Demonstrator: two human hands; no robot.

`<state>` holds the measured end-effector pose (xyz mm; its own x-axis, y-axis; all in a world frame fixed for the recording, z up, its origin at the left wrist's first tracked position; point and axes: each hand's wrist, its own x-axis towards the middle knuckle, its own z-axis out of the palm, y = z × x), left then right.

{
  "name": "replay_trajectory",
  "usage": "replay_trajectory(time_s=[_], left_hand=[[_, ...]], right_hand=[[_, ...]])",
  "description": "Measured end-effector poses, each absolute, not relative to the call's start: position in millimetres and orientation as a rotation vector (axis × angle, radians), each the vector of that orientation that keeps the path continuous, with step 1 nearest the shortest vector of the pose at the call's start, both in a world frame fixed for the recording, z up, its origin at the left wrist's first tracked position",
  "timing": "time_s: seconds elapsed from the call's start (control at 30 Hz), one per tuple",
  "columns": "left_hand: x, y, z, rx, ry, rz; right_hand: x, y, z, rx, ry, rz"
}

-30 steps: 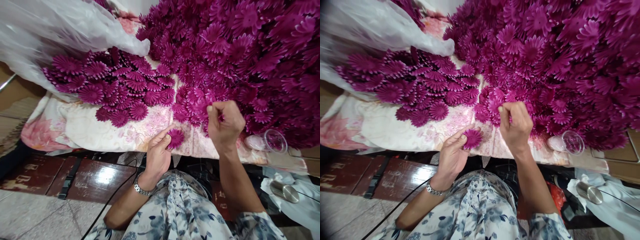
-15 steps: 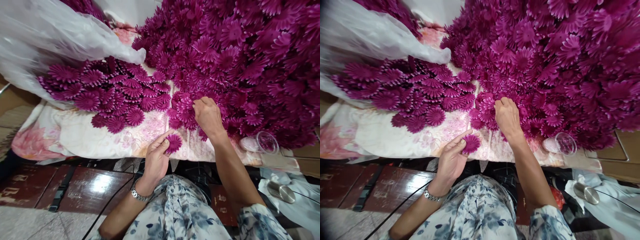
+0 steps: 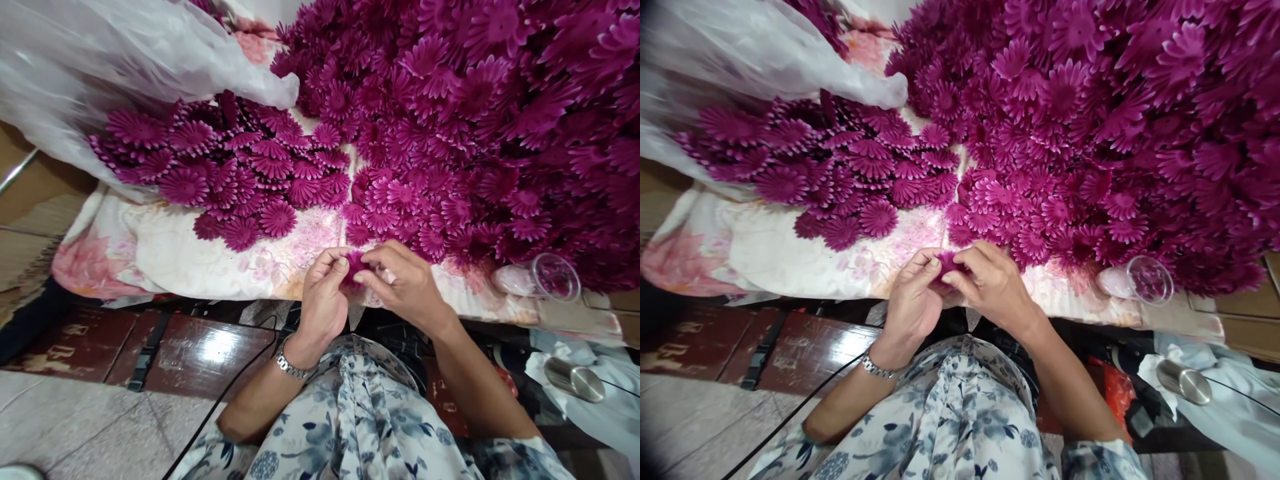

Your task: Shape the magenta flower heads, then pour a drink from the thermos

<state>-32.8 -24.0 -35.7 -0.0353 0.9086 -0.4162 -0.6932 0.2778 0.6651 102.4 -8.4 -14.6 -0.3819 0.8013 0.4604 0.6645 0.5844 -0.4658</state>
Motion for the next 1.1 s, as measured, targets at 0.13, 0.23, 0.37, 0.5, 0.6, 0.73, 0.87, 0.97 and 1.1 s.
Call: replay_trajectory(time_s=[0.13,0.23,0.37,0.5,0.6,0.73,0.87,0.97,1.1], left_hand=[[-31.3,-27.5,-37.2,0.326,0.931,1.276],[-30.3,-28.6,-38.3,0.371,0.873,1.24],[-28.3,-27.7,-39.2,0.353,0.876,1.26],[-27.1,-26.8,-34.9,0.352,0.89,1.245],[-27.3,-27.9,-32.2,0.371,0.894,1.204],[-26.4,-30.3,-36.3,0.396,0.868,1.201],[-24.6,-29.9,-41.6,0.385,0.891,1.245],[-24.7,-28.0,-39.9,0.377,0.925,1.254],[-26.5,-26.5,-37.0,0.361,0.932,1.253]], right_hand=[[97.4,-16.7,-31.1,-1.22,-2.118,0.234],[101.0,-17.1,-31.1,-1.253,-2.091,0.18],[104.5,-19.4,-26.2,-1.243,-2.088,0.213],[105.1,-17.6,-28.7,-1.212,-2.071,0.246],[104.7,-14.3,-34.0,-1.179,-2.062,0.226],[102.9,-16.7,-38.4,-1.196,-2.055,0.174],[105.5,-17.6,-31.4,-1.191,-2.055,0.143],[117.0,-1.2,-18.8,-1.23,-1.96,-0.056],[138.3,34.8,-4.9,-1.424,-1.831,-0.468]])
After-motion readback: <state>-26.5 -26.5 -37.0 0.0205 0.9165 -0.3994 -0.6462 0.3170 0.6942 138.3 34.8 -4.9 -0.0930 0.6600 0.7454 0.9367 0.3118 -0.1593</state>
